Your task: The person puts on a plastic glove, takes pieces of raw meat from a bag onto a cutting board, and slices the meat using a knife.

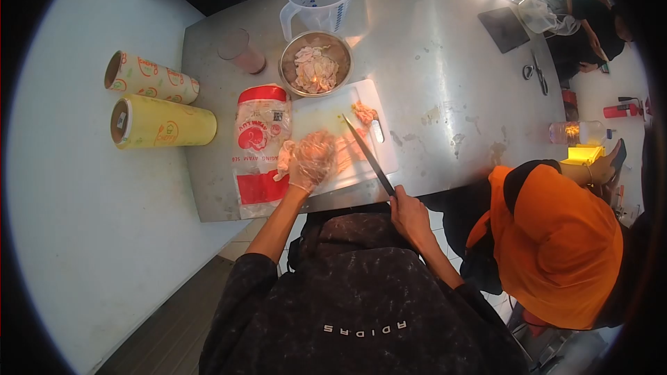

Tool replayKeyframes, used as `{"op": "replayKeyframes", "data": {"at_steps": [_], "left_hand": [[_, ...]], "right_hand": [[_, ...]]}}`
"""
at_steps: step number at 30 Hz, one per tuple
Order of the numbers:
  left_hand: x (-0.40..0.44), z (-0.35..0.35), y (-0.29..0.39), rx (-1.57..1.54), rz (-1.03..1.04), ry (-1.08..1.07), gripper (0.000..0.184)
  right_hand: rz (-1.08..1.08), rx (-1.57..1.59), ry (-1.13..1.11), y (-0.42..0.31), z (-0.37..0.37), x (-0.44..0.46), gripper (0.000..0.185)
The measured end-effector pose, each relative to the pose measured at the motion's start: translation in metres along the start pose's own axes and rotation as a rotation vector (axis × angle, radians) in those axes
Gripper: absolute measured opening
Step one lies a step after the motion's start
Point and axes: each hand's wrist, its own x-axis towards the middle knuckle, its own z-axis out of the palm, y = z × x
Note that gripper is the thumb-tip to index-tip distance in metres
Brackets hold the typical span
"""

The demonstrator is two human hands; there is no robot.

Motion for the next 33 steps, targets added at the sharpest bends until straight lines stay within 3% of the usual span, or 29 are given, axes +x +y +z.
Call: {"op": "replayKeyframes", "data": {"at_steps": [6, 15, 22, 33], "left_hand": [[-0.012, 0.008, -0.011, -0.113, 0.164, -0.110, 0.042], [-0.012, 0.023, -0.029, -0.182, 0.270, -0.103, 0.043], [-0.023, 0.035, -0.032, -0.221, 0.245, -0.094, 0.042], [-0.021, 0.035, -0.037, -0.228, 0.254, -0.086, 0.041]], "right_hand": [[0.045, 0.008, -0.058, -0.017, 0.014, 0.002, 0.017], [0.124, -0.044, -0.078, -0.036, 0.034, -0.001, 0.016], [0.066, -0.111, 0.064, -0.049, 0.065, 0.044, 0.019], [0.026, -0.096, 0.099, -0.055, 0.073, 0.067, 0.019]]}}
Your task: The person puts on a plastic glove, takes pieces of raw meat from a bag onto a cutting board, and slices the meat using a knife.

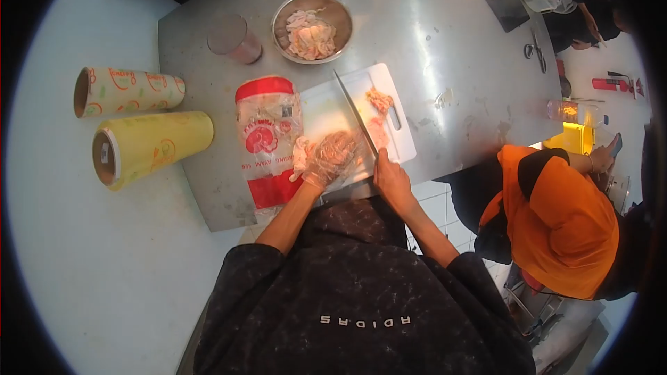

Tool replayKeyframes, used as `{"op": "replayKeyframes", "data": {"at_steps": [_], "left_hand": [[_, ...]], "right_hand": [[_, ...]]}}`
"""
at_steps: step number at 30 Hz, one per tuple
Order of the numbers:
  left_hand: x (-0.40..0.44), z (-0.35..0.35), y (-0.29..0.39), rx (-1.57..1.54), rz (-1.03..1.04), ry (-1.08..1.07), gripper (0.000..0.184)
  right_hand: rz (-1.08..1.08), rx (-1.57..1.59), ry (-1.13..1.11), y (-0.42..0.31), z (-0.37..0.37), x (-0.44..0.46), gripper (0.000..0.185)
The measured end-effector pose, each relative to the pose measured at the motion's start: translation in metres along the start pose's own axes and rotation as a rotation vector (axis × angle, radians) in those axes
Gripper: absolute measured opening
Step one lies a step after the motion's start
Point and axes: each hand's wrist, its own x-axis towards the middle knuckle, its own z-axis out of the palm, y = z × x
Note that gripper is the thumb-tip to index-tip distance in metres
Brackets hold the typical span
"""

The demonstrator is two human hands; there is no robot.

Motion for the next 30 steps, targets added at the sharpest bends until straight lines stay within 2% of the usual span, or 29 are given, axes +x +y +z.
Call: {"op": "replayKeyframes", "data": {"at_steps": [13, 16, 20, 24, 25, 29, 30], "left_hand": [[0.013, -0.010, 0.004, -0.042, -0.033, -0.026, 0.038], [0.007, -0.002, 0.006, -0.046, -0.021, -0.035, 0.038], [-0.003, 0.019, -0.007, -0.003, 0.020, 0.021, 0.040], [0.000, 0.015, -0.001, -0.019, 0.001, -0.030, 0.040], [-0.002, 0.012, -0.001, -0.019, 0.000, -0.032, 0.040], [-0.005, 0.017, -0.006, -0.013, 0.012, -0.009, 0.039], [-0.004, 0.014, -0.005, -0.014, 0.012, -0.006, 0.038]], "right_hand": [[0.006, 0.009, 0.008, 0.009, 0.003, -0.011, 0.017], [-0.053, -0.014, 0.101, 0.002, 0.005, 0.012, 0.016], [-0.027, -0.065, 0.051, 0.026, 0.010, -0.024, 0.011], [-0.076, -0.040, 0.144, 0.006, 0.016, 0.022, 0.031], [-0.061, -0.035, 0.108, 0.004, 0.013, 0.024, 0.038], [0.051, -0.007, -0.027, 0.029, 0.004, -0.039, 0.029], [0.033, -0.018, 0.007, 0.027, 0.005, -0.034, 0.029]]}}
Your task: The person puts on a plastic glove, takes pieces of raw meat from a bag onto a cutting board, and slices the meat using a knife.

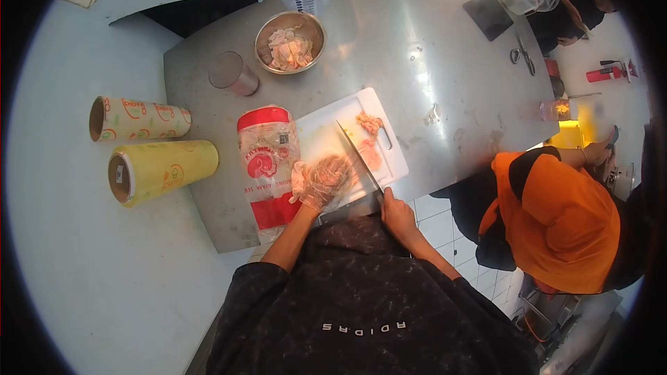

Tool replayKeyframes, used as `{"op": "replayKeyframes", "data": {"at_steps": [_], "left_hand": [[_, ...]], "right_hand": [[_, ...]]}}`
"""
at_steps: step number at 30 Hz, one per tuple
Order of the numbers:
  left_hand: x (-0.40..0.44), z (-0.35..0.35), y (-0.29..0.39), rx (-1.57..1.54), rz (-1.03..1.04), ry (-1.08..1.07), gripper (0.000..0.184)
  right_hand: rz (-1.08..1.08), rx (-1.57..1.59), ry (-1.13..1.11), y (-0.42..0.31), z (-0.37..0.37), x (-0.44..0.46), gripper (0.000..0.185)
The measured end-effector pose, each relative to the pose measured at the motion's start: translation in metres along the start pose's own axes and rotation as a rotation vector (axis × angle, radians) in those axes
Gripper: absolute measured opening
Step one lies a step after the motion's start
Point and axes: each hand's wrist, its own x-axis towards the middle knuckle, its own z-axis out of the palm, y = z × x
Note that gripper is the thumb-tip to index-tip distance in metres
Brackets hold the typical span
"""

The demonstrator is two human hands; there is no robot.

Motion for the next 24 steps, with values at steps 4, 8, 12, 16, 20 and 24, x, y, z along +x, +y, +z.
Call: {"op": "replayKeyframes", "data": {"at_steps": [4, 8, 12, 16, 20, 24], "left_hand": [[0.000, -0.005, 0.002, -0.001, 0.010, -0.011, 0.037], [-0.001, -0.006, -0.002, 0.003, 0.013, -0.004, 0.036], [0.003, -0.009, -0.001, -0.005, 0.032, -0.011, 0.035], [0.003, -0.005, -0.008, -0.032, 0.042, -0.032, 0.034], [0.008, -0.017, 0.007, -0.034, -0.008, -0.025, 0.030], [0.028, -0.046, 0.042, 0.091, 0.014, 0.008, 0.029]], "right_hand": [[-0.028, 0.018, 0.054, 0.004, 0.012, 0.013, 0.031], [0.000, 0.019, -0.031, 0.030, 0.009, -0.032, 0.025], [0.008, 0.029, 0.032, -0.004, -0.010, -0.002, 0.017], [0.012, 0.060, 0.071, -0.001, -0.023, 0.007, 0.013], [0.013, 0.173, 0.103, -0.001, -0.030, -0.010, 0.014], [0.089, 0.214, 0.117, 0.000, -0.029, -0.029, 0.015]]}}
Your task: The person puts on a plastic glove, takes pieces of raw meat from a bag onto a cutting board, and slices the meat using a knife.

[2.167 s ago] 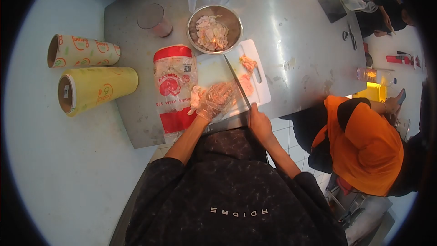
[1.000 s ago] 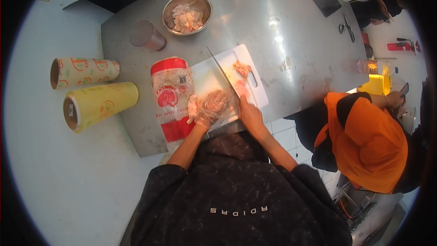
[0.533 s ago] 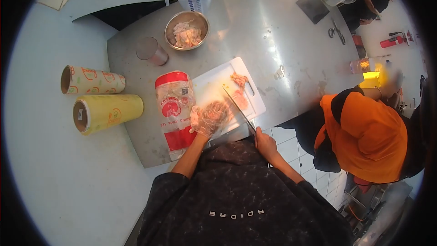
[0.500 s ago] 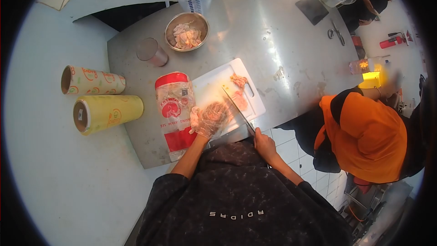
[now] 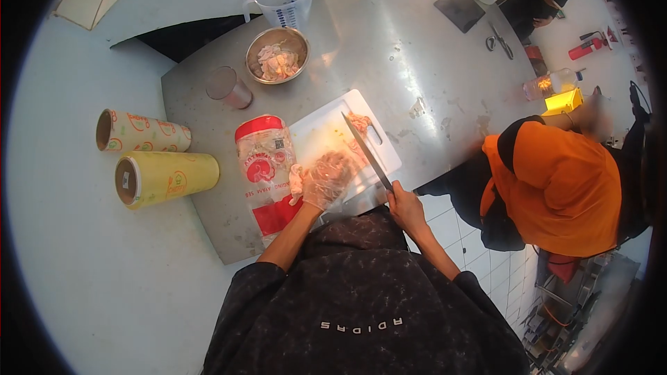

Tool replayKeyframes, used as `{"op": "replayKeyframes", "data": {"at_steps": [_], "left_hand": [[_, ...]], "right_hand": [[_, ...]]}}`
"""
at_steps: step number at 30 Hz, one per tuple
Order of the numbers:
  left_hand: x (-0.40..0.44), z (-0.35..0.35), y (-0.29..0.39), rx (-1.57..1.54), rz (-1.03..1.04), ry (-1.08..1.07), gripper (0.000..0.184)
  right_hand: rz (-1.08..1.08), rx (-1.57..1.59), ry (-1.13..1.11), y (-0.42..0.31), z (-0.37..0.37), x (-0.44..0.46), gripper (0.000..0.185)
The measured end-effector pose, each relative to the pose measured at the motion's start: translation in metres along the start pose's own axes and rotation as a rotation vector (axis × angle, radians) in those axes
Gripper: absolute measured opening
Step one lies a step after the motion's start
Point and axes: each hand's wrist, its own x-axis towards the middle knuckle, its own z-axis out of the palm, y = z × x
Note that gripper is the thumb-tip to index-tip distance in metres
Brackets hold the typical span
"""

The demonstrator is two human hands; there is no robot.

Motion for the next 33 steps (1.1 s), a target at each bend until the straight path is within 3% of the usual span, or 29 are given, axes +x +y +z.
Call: {"op": "replayKeyframes", "data": {"at_steps": [2, 5, 8, 14, 17, 25, 33], "left_hand": [[-0.005, 0.013, 0.004, 0.128, 0.067, -0.092, 0.030], [-0.022, 0.027, -0.002, 0.019, 0.058, -0.168, 0.028], [-0.024, 0.030, -0.007, -0.068, 0.105, -0.042, 0.027], [-0.022, 0.022, -0.003, -0.040, 0.083, -0.038, 0.031], [-0.021, 0.012, -0.003, -0.021, 0.105, -0.141, 0.029], [-0.030, 0.034, -0.011, -0.089, 0.030, -0.166, 0.024], [-0.011, 0.011, -0.003, -0.017, -0.047, -0.292, 0.030]], "right_hand": [[0.002, -0.035, -0.035, 0.005, 0.000, -0.005, 0.015], [-0.039, -0.100, -0.073, 0.015, 0.002, -0.009, 0.016], [-0.042, -0.119, -0.093, 0.019, 0.003, -0.014, 0.016], [-0.084, -0.107, -0.063, 0.012, 0.030, 0.007, 0.016], [-0.083, -0.124, -0.030, -0.007, 0.045, 0.045, 0.018], [-0.139, -0.100, 0.029, -0.026, 0.061, 0.090, 0.020], [-0.011, 0.007, 0.002, -0.012, 0.020, 0.035, 0.020]]}}
